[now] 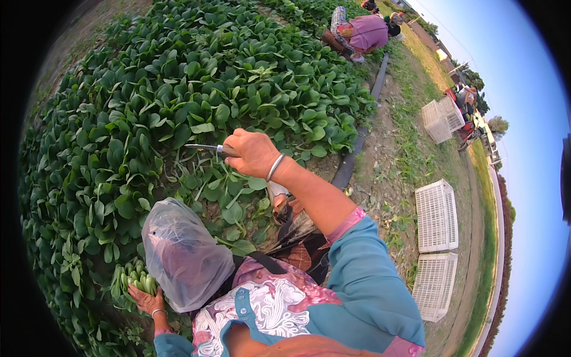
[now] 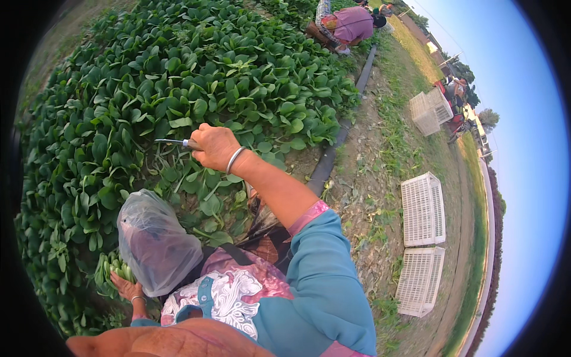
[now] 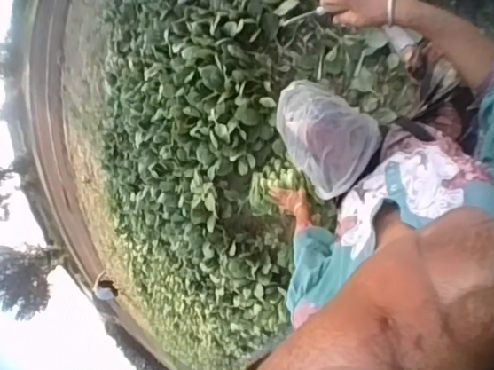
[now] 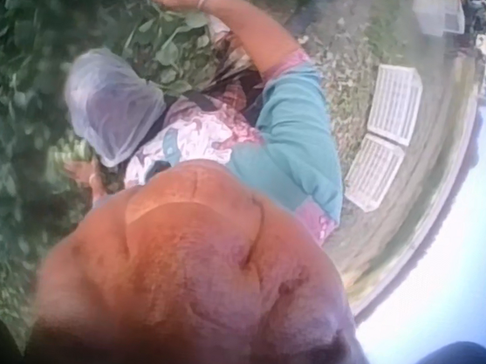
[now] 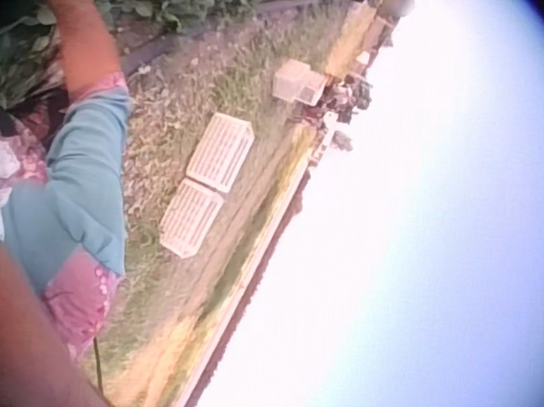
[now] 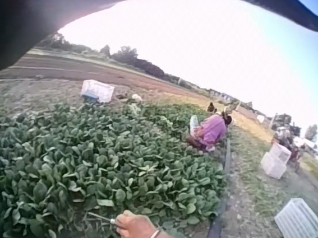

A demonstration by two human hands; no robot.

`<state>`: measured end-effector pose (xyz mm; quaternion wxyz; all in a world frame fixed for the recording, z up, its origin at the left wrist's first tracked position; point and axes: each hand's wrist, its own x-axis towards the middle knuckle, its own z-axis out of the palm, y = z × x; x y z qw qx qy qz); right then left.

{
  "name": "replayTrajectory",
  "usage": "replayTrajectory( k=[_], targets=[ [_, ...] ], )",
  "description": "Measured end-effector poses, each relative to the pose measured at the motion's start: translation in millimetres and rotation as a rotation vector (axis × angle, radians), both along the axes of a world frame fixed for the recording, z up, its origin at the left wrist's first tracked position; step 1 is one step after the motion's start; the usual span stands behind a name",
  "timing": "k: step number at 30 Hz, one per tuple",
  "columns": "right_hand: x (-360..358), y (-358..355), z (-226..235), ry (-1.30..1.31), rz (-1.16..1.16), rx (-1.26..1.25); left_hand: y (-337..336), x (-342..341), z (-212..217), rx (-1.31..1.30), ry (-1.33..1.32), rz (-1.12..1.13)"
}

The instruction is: The person harvests leafy green vegetables in a field using a knife to cut the stems. They gather the cut vegetables into a bunch in their left hand and place them into a plastic bag attached to their waist.

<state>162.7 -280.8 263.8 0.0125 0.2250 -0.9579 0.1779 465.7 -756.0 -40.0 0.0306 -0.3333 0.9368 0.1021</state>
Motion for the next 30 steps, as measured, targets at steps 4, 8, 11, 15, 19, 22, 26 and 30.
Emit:
replayTrajectory(
  k=[4, 8, 11, 15, 19, 22, 26, 30],
  targets=[
    [1.0, -8.3, 4.8, 0.002, 0.028, 0.019, -2.1, -0.5, 4.2, -0.019, 0.007, 0.01],
    [3.0, -8.2, 2.8, -0.003, 0.049, 0.048, -0.4, -2.7, 10.2, -0.002, -0.066, 0.025],
    [4.6, -8.1, 4.0, 0.004, 0.062, 0.042, 0.6, -6.9, 19.2, 0.014, -0.121, 0.027],
    [8.4, -3.8, 2.9, -0.047, 0.071, 0.057, 4.5, -13.0, 40.5, 0.012, -0.191, -0.001],
    [7.4, -4.8, 1.1, -0.064, 0.086, 0.109, -13.2, -3.0, 33.9, -0.073, -0.171, -0.016],
    [5.6, -10.5, -5.4, -0.077, 0.103, 0.097, -5.0, -10.4, 56.1, -0.117, -0.169, -0.04],
    [-1.5, -3.8, -22.8, -0.16, 0.194, 0.149, 4.3, -24.5, 90.0, -0.128, -0.101, -0.181],
    [-18.0, 2.9, -61.5, -0.424, 0.194, 0.288, 3.5, -25.2, 102.0, -0.114, -0.112, -0.234]
  ],
)
